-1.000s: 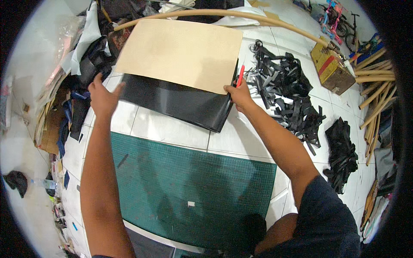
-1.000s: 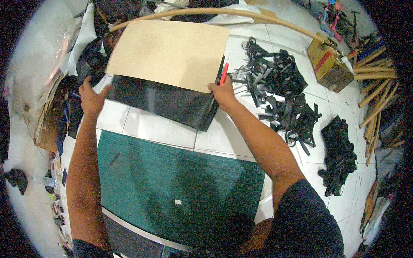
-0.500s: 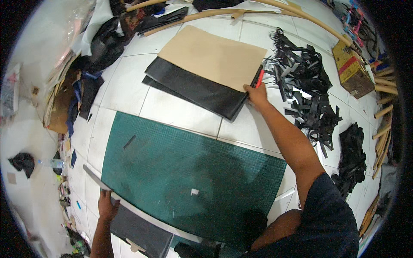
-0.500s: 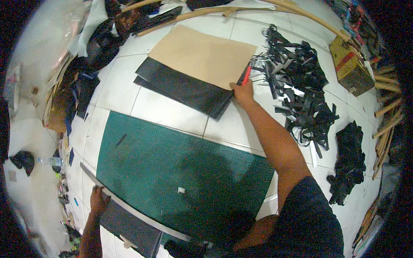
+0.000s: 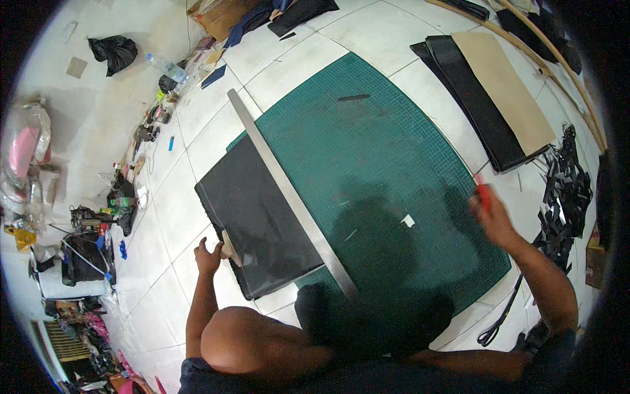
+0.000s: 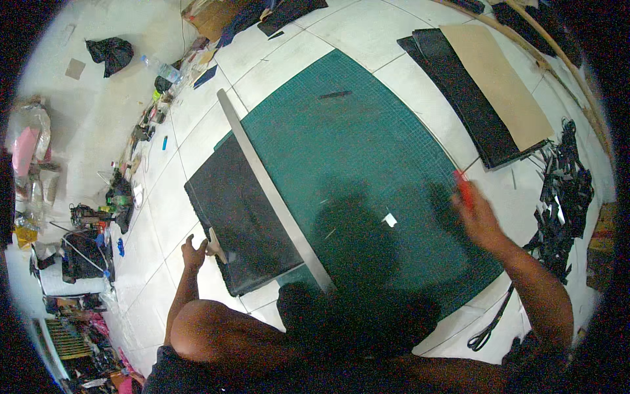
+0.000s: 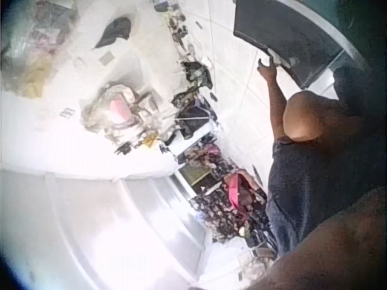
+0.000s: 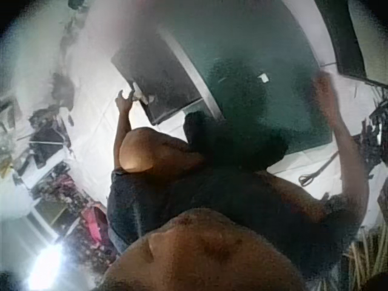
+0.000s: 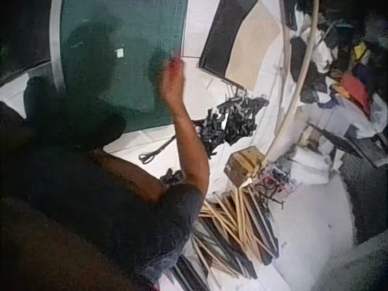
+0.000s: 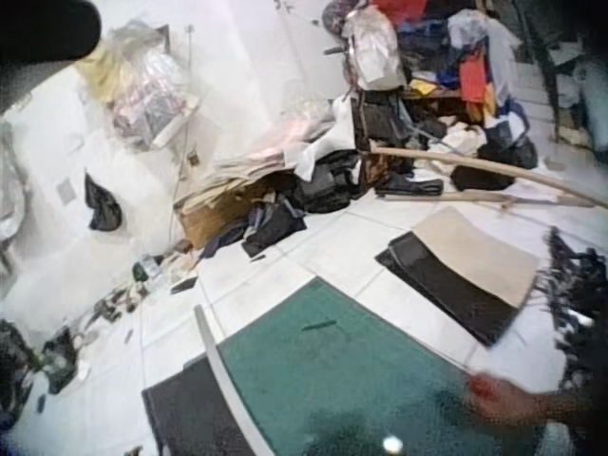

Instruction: The person cuts a piece of black leather material using a utility knife and a metal ruler on a green cutting mat.

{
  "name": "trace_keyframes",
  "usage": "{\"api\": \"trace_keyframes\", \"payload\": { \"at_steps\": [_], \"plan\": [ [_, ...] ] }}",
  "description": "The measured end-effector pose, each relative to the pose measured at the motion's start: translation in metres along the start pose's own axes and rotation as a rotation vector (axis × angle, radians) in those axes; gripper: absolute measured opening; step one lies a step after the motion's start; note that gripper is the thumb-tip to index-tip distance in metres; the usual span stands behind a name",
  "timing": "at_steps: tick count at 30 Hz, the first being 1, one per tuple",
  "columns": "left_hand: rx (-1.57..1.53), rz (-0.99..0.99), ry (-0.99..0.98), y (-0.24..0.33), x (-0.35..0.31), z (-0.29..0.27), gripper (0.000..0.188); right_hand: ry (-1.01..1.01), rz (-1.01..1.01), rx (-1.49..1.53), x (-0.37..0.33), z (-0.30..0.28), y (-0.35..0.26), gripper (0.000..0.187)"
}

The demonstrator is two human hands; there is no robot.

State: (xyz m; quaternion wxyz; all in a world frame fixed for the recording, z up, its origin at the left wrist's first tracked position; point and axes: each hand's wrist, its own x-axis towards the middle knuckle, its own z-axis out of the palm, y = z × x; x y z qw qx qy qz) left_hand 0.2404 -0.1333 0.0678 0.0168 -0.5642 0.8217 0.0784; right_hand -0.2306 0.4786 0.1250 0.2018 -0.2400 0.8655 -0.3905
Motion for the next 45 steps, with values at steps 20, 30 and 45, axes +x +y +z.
{"api": "trace_keyframes", "payload": {
  "at_steps": [20,30,45],
  "plan": [
    [-0.958,-0.224,-0.293,-0.056,-0.011,0.043,0.030,-0.164,0.200,-0.137,-0.089,0.317,-0.136,0.057],
    [-1.036,-0.225,-0.254,-0.055,-0.008,0.050,0.029,0.132,-0.056,-0.371,0.027,0.189,-0.072,0.055],
    [-1.026,-0.234,-0.324,-0.060,-0.007,0.047,0.034,0.271,0.125,-0.742,0.019,0.098,0.011,0.044]
  ]
}}
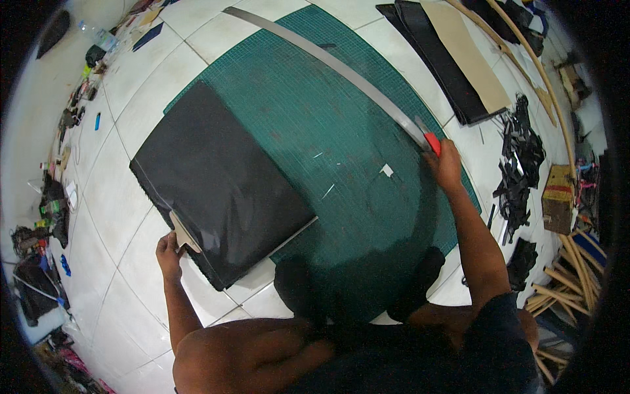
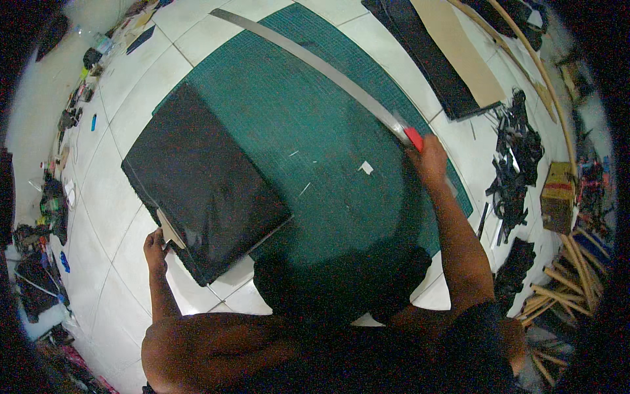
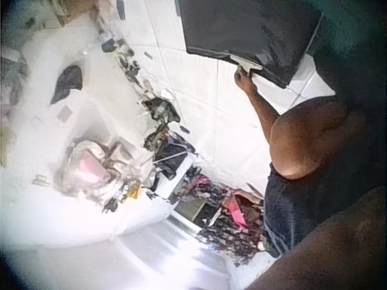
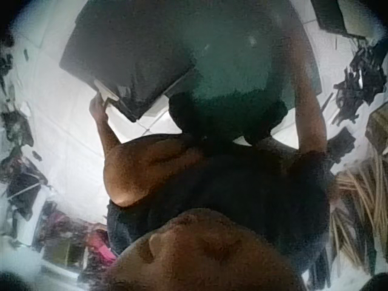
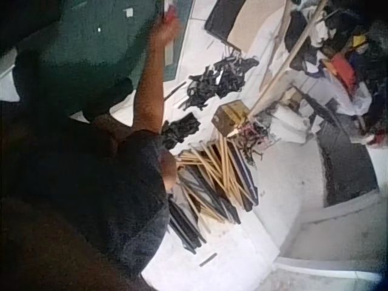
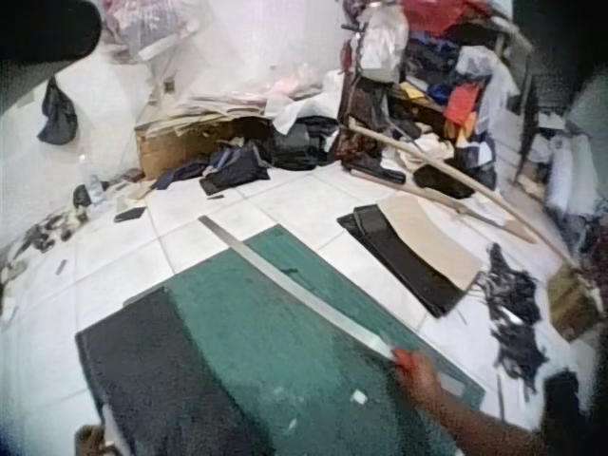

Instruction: The person cuts a piece of black leather material using a utility knife and a metal ruler on a green cutting mat.

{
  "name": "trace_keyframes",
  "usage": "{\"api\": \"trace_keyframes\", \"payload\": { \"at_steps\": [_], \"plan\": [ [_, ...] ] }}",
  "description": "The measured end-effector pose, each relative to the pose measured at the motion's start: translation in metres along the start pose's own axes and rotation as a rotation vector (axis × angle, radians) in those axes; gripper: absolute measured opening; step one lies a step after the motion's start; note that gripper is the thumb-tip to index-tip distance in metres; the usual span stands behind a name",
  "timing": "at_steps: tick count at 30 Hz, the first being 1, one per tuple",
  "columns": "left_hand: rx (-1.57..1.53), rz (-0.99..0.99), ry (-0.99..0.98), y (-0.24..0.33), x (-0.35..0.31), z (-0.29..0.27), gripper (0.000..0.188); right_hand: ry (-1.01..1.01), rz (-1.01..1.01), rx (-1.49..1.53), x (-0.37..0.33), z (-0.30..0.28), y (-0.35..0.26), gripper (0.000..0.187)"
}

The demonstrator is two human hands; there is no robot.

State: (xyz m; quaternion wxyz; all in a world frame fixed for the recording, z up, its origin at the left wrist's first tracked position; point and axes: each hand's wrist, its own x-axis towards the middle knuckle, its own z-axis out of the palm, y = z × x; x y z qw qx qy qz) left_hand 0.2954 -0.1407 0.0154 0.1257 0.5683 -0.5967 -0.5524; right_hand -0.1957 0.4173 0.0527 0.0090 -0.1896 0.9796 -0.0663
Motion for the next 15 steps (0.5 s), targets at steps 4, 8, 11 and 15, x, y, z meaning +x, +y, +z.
{"api": "trace_keyframes", "payload": {
  "at_steps": [4,8,11,15],
  "plan": [
    [-0.006,-0.013,0.018,0.001,-0.005,0.002,0.031,-0.392,0.363,0.583,-0.059,-0.004,-0.135,0.055],
    [-0.022,0.000,0.046,0.003,-0.003,0.009,0.027,-0.599,0.391,0.792,-0.140,0.032,-0.223,0.062],
    [-0.012,0.027,0.023,0.003,-0.002,0.004,0.026,-0.479,0.588,1.029,-0.137,0.044,-0.248,0.058],
    [0.030,-0.022,0.044,-0.001,0.000,-0.003,0.029,-0.360,0.687,1.118,-0.131,0.054,-0.267,0.056]
  ]
}}
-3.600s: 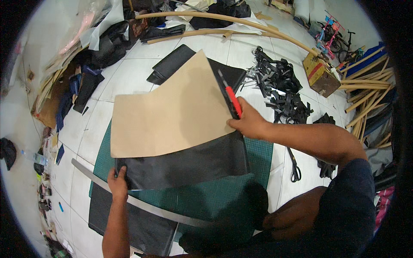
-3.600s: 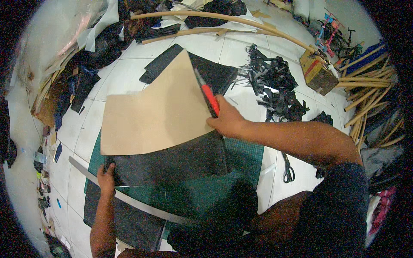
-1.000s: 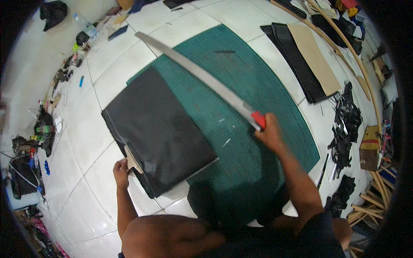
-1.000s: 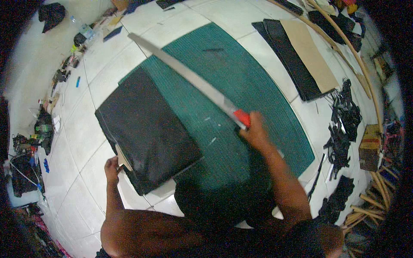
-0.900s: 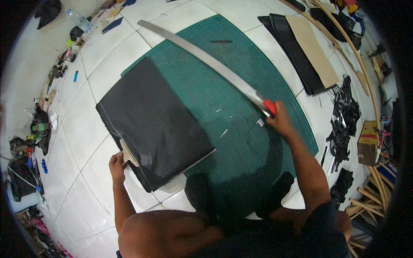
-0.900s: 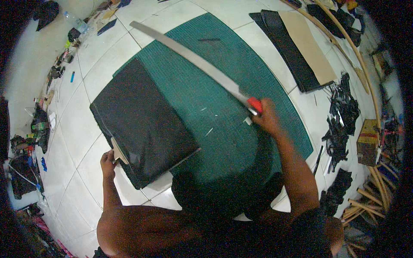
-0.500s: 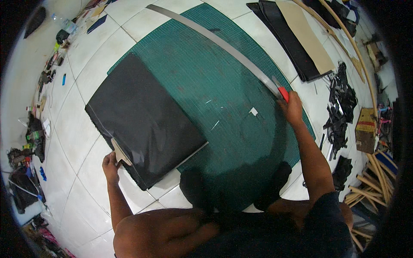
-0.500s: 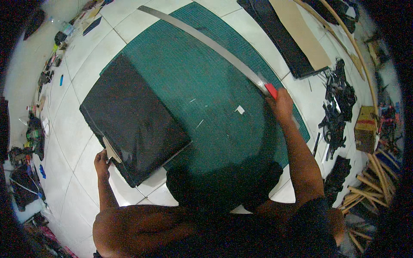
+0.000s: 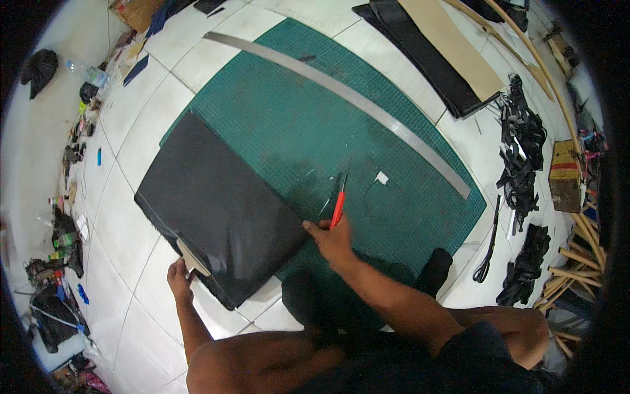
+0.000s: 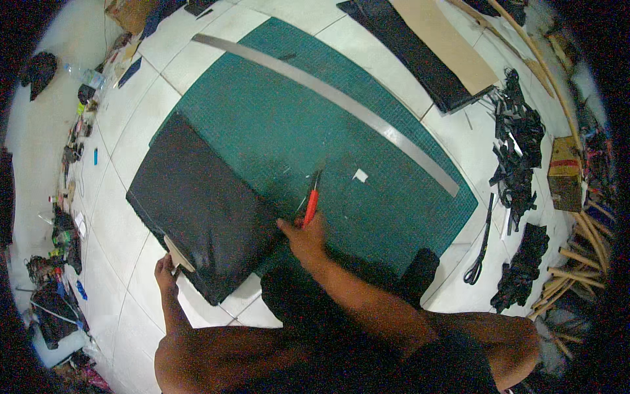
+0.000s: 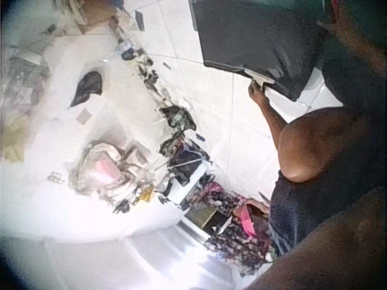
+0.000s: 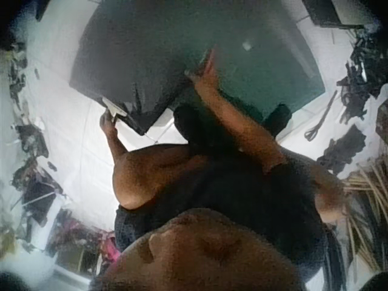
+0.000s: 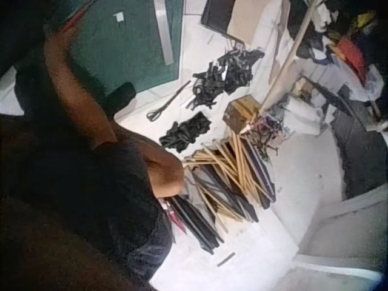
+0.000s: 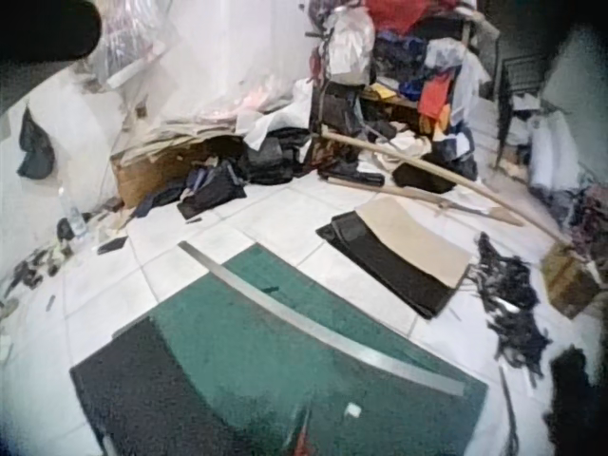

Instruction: The person cuts a piece of black leather material using a utility knife and a metal ruler on a green cutting mat.

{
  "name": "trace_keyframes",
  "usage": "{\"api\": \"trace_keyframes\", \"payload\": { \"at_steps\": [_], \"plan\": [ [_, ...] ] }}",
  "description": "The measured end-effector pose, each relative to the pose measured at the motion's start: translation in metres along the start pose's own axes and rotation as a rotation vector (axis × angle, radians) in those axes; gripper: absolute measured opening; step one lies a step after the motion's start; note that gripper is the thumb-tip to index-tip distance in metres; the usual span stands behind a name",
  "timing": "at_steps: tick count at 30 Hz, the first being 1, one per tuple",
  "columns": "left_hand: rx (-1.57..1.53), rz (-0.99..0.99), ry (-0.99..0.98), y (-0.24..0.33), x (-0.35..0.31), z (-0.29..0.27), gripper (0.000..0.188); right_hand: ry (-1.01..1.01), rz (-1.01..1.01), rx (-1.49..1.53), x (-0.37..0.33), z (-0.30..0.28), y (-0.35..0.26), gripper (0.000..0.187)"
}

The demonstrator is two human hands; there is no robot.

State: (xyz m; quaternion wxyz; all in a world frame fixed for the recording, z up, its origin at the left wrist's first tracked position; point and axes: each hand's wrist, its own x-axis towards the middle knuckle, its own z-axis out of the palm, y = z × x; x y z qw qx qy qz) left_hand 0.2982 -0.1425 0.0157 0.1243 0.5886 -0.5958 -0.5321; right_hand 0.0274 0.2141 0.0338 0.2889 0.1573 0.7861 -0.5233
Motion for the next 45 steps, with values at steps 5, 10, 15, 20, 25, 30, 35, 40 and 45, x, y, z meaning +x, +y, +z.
{"api": "trace_keyframes", "payload": {
  "at_steps": [5,10,15,20,25,30,35,40,45],
  "plan": [
    [-0.002,-0.020,0.004,0.004,-0.004,0.004,0.029,0.040,-0.009,0.118,-0.012,0.009,-0.007,0.056],
    [-0.039,-0.024,0.001,0.010,-0.011,0.009,0.026,0.052,-0.055,0.141,0.000,0.027,0.017,0.055],
    [-0.078,-0.015,0.016,0.006,-0.008,0.007,0.027,-0.041,0.063,0.259,-0.003,0.031,0.005,0.050],
    [-0.108,0.003,0.023,0.010,-0.010,0.016,0.028,-0.119,0.006,0.177,-0.002,0.012,-0.020,0.043],
    [-0.175,0.003,0.007,0.024,-0.023,0.061,0.027,-0.113,-0.177,0.219,0.019,-0.017,-0.048,0.039],
    [-0.255,0.009,-0.047,0.062,-0.032,0.122,0.026,-0.008,-0.288,0.163,0.053,-0.058,-0.084,0.038],
    [-0.244,0.118,-0.132,0.096,-0.022,0.184,0.025,0.054,-0.306,0.116,0.117,-0.108,-0.079,0.037],
    [-0.104,0.172,-0.017,0.095,-0.015,0.212,0.026,0.036,-0.256,0.090,0.157,-0.128,-0.069,0.038],
    [-0.065,0.129,-0.065,0.101,-0.022,0.210,0.029,0.080,-0.361,-0.023,0.175,-0.129,-0.052,0.037]
  ]
}}
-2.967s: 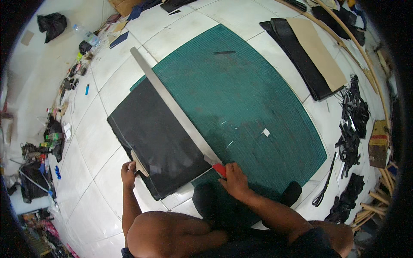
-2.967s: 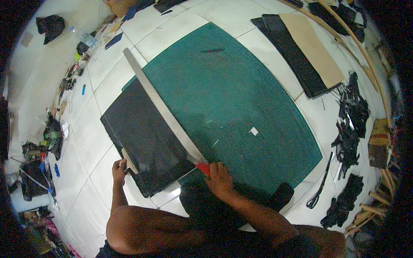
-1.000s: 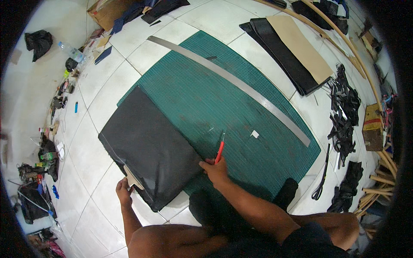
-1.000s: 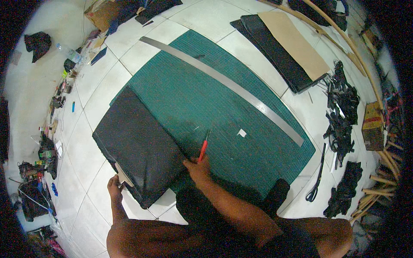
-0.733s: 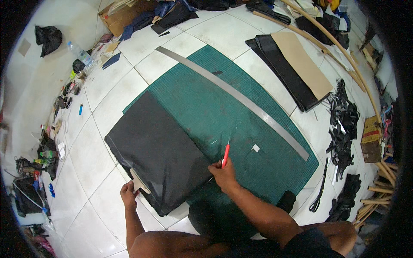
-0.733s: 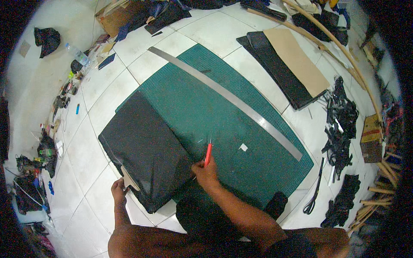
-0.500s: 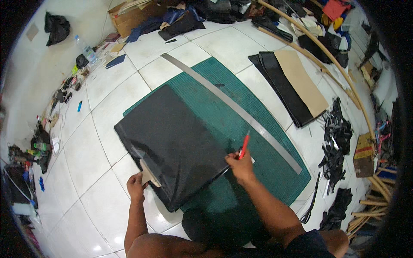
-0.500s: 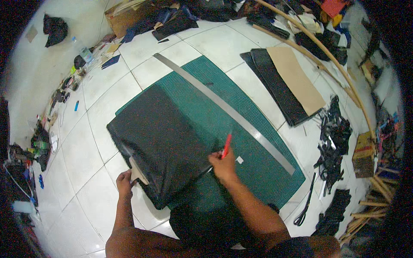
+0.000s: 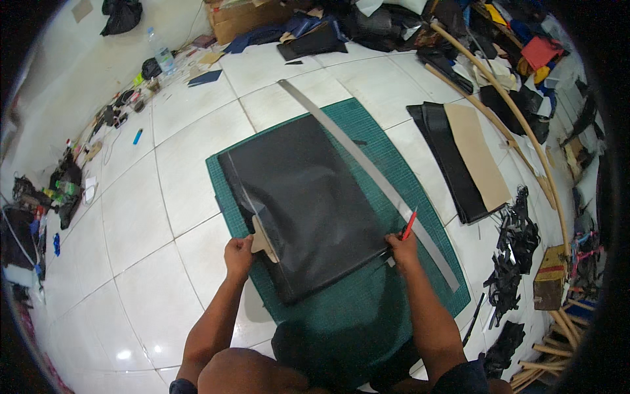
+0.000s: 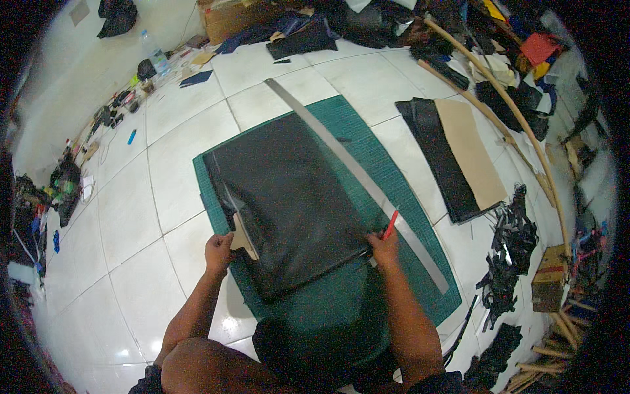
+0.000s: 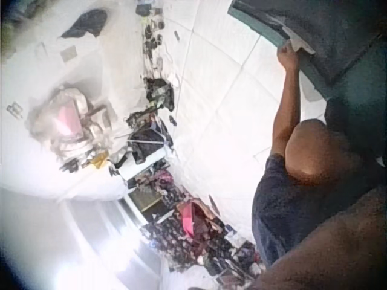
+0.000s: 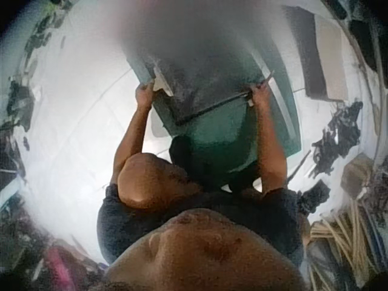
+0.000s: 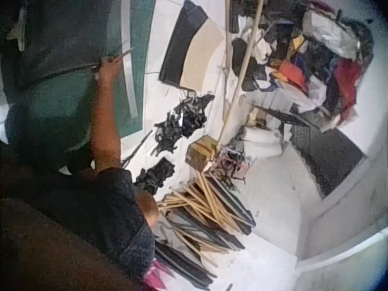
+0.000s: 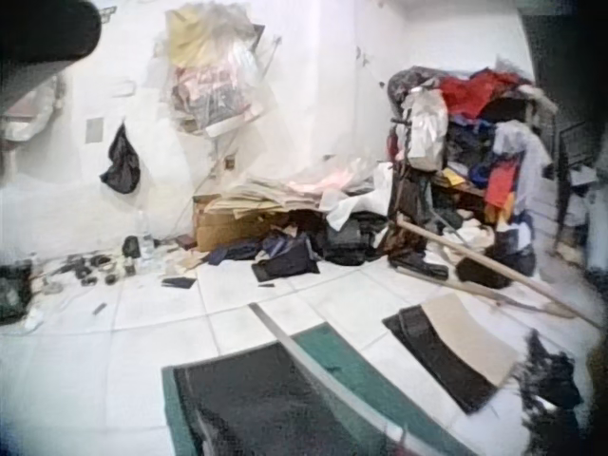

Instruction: The person cuts a piece of black leather material using a utility knife and a metal ruler on a green cutting mat.

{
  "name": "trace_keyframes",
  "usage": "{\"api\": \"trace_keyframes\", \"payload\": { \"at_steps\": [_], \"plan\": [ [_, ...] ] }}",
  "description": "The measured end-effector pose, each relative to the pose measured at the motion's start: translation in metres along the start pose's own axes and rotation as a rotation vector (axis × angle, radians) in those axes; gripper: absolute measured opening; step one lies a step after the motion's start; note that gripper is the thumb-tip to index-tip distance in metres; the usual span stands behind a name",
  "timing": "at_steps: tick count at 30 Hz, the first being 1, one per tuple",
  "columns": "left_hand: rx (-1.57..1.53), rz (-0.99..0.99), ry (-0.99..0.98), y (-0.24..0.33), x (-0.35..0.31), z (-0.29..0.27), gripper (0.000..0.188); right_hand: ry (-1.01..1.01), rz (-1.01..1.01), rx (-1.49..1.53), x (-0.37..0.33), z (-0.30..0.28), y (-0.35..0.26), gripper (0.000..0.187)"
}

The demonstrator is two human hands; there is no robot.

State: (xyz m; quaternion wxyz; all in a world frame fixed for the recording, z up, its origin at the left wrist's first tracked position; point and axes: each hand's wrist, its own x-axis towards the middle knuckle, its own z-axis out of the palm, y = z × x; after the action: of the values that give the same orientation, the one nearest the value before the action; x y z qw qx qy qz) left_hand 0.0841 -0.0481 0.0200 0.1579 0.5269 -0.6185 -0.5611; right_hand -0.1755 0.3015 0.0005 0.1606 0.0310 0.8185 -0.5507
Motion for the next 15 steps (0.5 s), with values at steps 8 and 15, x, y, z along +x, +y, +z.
{"api": "trace_keyframes", "payload": {
  "at_steps": [8,15],
  "plan": [
    [0.076,0.036,0.038,-0.004,-0.001,0.004,0.032,-0.024,0.011,-0.030,0.004,-0.014,0.010,0.043],
    [0.287,0.034,-0.122,-0.014,0.004,-0.026,0.032,-0.060,0.003,-0.140,-0.012,-0.003,-0.018,0.035]
  ]
}}
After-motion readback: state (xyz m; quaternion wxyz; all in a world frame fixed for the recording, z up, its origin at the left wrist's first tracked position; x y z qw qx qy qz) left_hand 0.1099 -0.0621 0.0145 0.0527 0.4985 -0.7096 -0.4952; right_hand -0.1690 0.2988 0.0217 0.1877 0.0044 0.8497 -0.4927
